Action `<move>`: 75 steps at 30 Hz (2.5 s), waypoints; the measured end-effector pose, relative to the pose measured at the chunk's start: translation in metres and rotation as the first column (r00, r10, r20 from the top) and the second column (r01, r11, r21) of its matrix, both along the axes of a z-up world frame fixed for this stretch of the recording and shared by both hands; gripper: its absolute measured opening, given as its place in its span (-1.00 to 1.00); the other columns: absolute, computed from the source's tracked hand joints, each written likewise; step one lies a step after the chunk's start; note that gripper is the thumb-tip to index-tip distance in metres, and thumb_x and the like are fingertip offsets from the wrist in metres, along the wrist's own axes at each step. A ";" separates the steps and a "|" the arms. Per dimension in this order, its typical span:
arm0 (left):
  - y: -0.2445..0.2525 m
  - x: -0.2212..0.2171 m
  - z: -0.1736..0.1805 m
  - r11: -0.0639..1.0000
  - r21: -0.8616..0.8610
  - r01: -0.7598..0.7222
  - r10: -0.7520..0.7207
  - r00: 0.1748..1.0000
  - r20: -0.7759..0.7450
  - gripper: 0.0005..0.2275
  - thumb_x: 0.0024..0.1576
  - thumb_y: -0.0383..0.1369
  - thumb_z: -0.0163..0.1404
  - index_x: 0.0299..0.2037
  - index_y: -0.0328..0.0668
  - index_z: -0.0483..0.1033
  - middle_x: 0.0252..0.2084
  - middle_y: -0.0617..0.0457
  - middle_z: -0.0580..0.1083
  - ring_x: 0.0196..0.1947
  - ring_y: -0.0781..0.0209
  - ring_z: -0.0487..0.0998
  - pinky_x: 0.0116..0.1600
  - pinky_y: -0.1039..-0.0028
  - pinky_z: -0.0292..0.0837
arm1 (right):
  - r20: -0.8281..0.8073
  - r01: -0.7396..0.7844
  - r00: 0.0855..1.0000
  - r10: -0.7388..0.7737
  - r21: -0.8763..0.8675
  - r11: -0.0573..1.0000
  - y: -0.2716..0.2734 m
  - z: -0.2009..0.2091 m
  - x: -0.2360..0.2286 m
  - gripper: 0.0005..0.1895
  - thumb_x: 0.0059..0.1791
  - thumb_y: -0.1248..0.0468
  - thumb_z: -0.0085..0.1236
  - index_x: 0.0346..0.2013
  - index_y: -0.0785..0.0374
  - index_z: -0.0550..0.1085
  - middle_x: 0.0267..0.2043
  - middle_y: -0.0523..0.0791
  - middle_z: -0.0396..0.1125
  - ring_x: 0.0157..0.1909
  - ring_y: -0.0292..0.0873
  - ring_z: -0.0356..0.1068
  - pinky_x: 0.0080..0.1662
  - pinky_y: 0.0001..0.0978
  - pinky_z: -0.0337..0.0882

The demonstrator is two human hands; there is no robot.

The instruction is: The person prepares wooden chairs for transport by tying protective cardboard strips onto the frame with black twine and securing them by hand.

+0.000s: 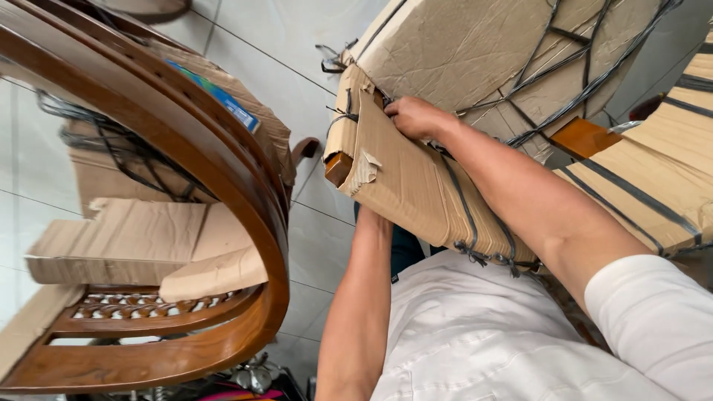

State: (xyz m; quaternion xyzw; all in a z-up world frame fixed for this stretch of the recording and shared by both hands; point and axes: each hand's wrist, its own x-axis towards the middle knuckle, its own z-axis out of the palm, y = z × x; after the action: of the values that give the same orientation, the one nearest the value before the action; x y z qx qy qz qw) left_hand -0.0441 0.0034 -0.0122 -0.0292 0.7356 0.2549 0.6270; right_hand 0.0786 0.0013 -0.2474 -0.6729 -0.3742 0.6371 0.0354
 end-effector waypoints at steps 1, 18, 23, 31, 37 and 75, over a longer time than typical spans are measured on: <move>0.000 0.000 -0.017 1.000 -0.017 -0.013 0.013 1.000 0.001 -0.35 0.26 0.16 -0.34 0.47 -0.03 0.08 0.41 -0.01 0.17 0.41 0.05 0.19 0.45 0.21 0.04 | 0.001 -0.013 1.000 0.013 -0.017 1.000 0.005 0.008 0.005 -0.52 -0.02 0.31 -0.21 0.09 -0.03 0.57 0.18 0.00 0.43 0.32 0.24 0.28 0.35 0.11 0.24; -0.043 -0.045 -0.174 0.976 -0.218 0.026 -0.051 0.992 -0.114 -0.50 0.30 -0.02 -0.32 0.20 -0.24 0.41 0.07 -0.09 0.47 0.12 0.05 0.51 0.16 0.36 0.33 | 0.023 -0.295 0.954 0.298 -0.089 0.951 0.014 -0.006 0.018 -0.64 0.11 0.07 -0.10 0.04 0.08 0.58 -0.02 0.14 0.47 0.15 0.32 0.39 0.11 0.21 0.37; -0.039 -0.092 -0.164 0.982 -0.183 0.038 -0.064 0.988 -0.139 -0.52 0.31 -0.06 -0.32 0.13 -0.30 0.49 -0.01 -0.11 0.54 0.05 0.05 0.59 0.08 0.40 0.41 | 0.123 -0.253 0.944 0.307 -0.329 0.910 0.052 0.126 0.035 -0.61 0.20 0.06 -0.16 0.14 0.24 0.45 0.26 0.04 0.29 0.28 0.09 0.28 0.33 0.18 0.18; -0.072 -0.163 -0.149 0.948 -0.069 0.311 -0.318 0.922 -0.220 -0.58 0.31 0.17 -0.23 -0.12 0.21 0.63 -0.17 0.12 0.66 -0.16 0.18 0.72 -0.07 0.34 0.66 | 0.284 -0.225 0.930 0.235 -0.068 0.972 -0.008 0.176 0.114 -0.62 0.07 -0.02 -0.08 -0.26 0.00 0.68 -0.16 0.08 0.54 0.09 0.26 0.45 0.11 0.12 0.38; -0.074 -0.153 -0.040 0.503 0.252 0.827 -0.572 0.537 -0.620 -0.56 0.41 -0.05 -0.22 -0.35 -0.10 0.60 -0.21 -0.09 0.57 -0.11 -0.10 0.60 0.06 0.21 0.50 | 0.245 -0.073 0.969 0.036 0.144 0.987 -0.030 0.284 0.085 -0.62 0.12 0.13 -0.11 -0.26 0.25 0.64 -0.24 0.23 0.50 0.02 0.37 0.44 0.05 0.15 0.36; 0.010 -0.072 -0.005 -0.260 0.437 0.861 -0.756 0.100 -0.647 -0.68 0.36 -0.21 -0.25 -0.36 -0.15 0.47 -0.44 -0.13 0.46 -0.37 -0.10 0.57 -0.33 0.16 0.47 | 0.301 -0.138 0.938 -0.170 0.778 0.614 -0.046 0.346 -0.038 -0.85 0.14 0.19 0.04 -0.11 0.17 0.49 0.11 -0.06 0.28 0.06 0.12 0.44 0.05 0.00 0.49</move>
State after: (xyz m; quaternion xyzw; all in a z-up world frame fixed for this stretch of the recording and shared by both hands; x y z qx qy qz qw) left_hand -0.1162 0.0132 -0.0173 0.7582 0.3939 0.0526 0.5169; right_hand 0.0403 -0.0444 0.0990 -0.6923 -0.6097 0.2786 0.2672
